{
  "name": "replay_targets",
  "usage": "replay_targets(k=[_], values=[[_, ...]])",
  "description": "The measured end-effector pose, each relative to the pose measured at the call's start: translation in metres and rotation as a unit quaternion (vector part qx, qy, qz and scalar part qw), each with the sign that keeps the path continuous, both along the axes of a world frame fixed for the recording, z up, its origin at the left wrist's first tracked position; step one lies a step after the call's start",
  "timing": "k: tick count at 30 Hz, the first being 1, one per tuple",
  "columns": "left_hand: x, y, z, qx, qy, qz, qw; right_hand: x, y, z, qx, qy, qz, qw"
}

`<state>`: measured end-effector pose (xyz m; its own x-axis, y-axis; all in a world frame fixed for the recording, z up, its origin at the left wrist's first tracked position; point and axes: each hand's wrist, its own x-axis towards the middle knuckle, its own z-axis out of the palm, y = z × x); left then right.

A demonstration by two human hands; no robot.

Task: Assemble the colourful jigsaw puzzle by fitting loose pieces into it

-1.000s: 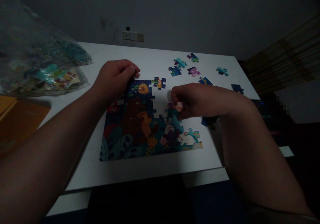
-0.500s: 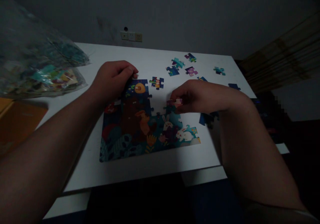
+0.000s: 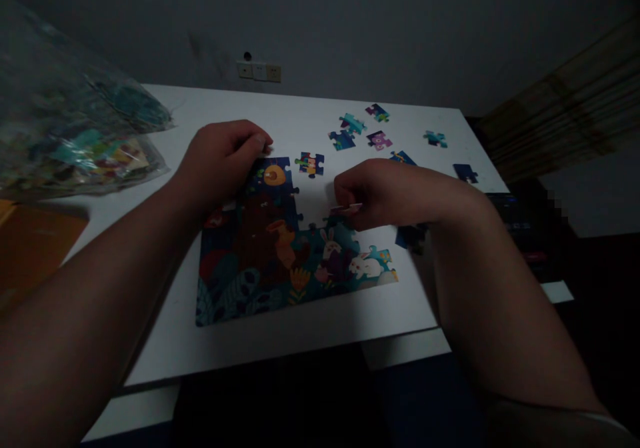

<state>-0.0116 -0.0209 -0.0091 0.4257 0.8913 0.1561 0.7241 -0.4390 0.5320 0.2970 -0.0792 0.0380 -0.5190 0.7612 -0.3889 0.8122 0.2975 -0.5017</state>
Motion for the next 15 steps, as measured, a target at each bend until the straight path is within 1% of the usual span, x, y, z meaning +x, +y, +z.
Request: replay_targets(k=[3, 5, 7, 9, 10, 12, 13, 15], values=[[0.002, -0.007, 0.013, 0.066, 0.078, -0.022, 0.995, -0.003, -0.002, 0.003, 0.004, -0.009, -0.007, 1.0], [0.004, -0.017, 0.021, 0.133, 0.113, -0.074, 0.982, -0.004, -0.003, 0.003, 0.004, -0.012, -0.012, 1.0], [0.011, -0.034, 0.025, 0.205, 0.108, -0.171, 0.958, -0.004, -0.003, 0.002, 0.008, -0.014, -0.022, 1.0], [0.023, -0.057, 0.027, 0.253, 0.088, -0.303, 0.914, -0.004, -0.003, 0.001, 0.004, -0.011, -0.031, 0.999], [0.031, -0.069, 0.026, 0.261, 0.061, -0.353, 0.896, -0.004, -0.002, 0.0, 0.001, -0.008, -0.033, 0.999], [0.047, -0.094, 0.02, 0.222, 0.079, -0.417, 0.878, -0.002, 0.0, -0.002, 0.004, 0.005, -0.033, 0.999], [0.055, -0.104, 0.016, 0.209, 0.089, -0.44, 0.869, -0.001, 0.001, -0.003, 0.005, 0.014, -0.032, 0.999], [0.067, -0.119, 0.007, 0.194, 0.088, -0.466, 0.859, 0.002, 0.004, -0.004, 0.002, 0.035, -0.037, 0.999]])
